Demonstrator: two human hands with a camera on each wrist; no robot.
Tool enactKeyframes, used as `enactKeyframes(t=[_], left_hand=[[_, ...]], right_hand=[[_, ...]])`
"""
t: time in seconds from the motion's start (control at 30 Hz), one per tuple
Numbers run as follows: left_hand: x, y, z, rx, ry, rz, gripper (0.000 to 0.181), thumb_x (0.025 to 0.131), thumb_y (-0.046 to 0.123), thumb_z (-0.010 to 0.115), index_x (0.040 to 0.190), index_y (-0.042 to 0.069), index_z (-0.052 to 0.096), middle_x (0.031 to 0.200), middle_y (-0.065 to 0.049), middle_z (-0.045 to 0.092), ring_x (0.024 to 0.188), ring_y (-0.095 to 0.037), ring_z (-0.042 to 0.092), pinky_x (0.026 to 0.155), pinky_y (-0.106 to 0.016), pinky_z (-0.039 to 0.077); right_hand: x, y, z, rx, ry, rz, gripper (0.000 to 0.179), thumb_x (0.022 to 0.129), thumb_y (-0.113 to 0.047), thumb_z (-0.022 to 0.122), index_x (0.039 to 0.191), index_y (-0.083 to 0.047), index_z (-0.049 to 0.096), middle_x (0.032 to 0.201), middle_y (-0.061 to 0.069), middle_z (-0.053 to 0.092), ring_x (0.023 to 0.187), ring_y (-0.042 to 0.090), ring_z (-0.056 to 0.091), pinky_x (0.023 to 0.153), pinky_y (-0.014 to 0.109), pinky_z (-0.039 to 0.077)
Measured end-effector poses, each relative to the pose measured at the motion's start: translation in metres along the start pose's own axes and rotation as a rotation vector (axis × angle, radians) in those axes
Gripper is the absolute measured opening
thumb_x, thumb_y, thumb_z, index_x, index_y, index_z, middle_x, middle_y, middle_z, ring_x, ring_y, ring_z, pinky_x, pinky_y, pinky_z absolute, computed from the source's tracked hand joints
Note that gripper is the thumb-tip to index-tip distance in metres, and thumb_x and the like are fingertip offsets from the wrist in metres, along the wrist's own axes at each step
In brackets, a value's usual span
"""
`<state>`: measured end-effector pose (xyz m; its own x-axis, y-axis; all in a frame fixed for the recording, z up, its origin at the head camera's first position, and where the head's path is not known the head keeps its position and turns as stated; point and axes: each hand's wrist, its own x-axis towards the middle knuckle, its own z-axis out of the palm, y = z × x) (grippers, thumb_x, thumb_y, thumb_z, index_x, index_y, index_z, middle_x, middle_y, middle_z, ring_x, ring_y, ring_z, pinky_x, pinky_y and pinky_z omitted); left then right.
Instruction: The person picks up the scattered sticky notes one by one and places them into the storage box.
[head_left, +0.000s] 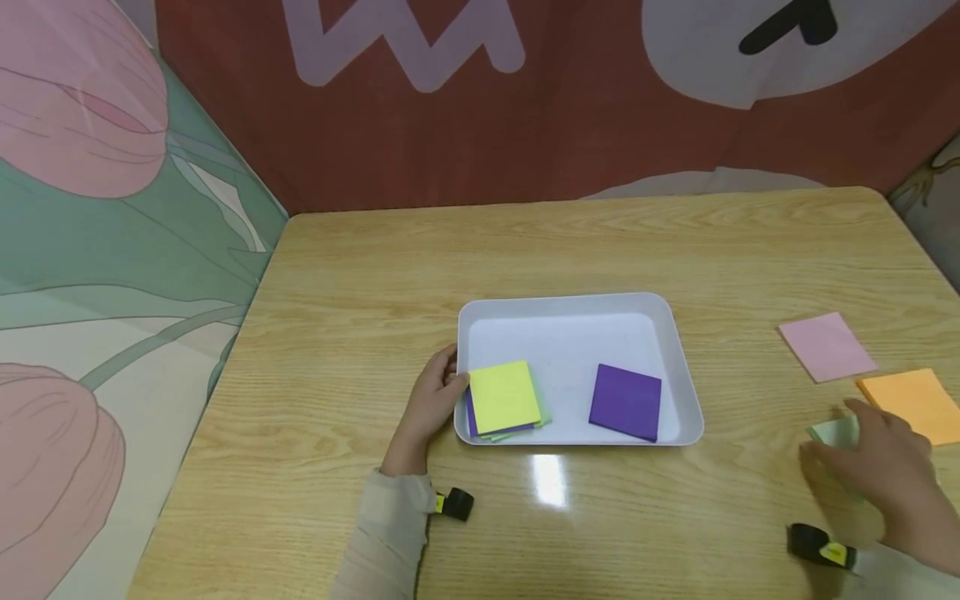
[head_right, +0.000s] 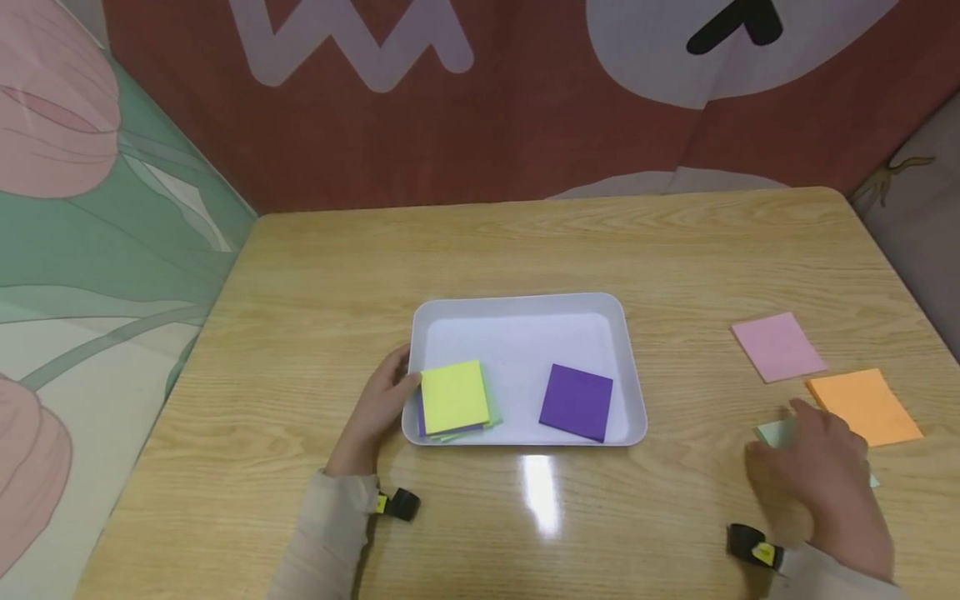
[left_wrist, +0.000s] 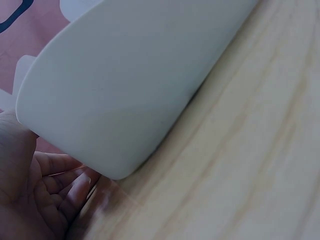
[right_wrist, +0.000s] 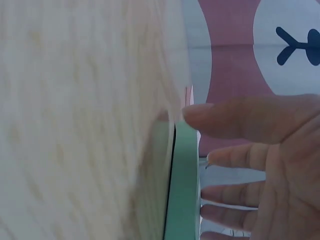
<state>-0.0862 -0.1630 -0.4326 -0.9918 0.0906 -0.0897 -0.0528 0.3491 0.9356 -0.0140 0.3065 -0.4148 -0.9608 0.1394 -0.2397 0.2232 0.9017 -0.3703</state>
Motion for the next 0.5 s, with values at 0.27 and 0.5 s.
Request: enactKeyframes(t=[0.27, 0.5], left_hand=[[0.001, -0.001, 0.000, -0.001, 0.002, -0.011, 0.046, 0.082, 0.007, 0.048, 0.127, 0.001, 0.038, 0.110, -0.012, 0.047, 0.092, -0.020, 0.049, 0.078, -0.031, 0.042], [0.001, 0.000, -0.001, -0.001, 0.005, -0.004, 0.046, 0.082, 0.007, 0.048, 0.127, 0.000, 0.038, 0.110, -0.013, 0.048, 0.093, -0.021, 0.049, 0.080, -0.032, 0.041]], right_hand=[[-0.001, 0.007, -0.004, -0.001, -0.036, 0.168, 0.089, 0.075, -0.038, 0.061, 0.124, 0.019, 0.014, 0.107, 0.044, 0.021, 0.095, 0.056, 0.019, 0.071, 0.060, 0.024], [0.001, 0.013, -0.001, -0.005, -0.063, 0.260, 0.100, 0.072, -0.048, 0.061, 0.127, 0.016, 0.008, 0.106, 0.043, 0.020, 0.092, 0.054, 0.024, 0.067, 0.058, 0.029]])
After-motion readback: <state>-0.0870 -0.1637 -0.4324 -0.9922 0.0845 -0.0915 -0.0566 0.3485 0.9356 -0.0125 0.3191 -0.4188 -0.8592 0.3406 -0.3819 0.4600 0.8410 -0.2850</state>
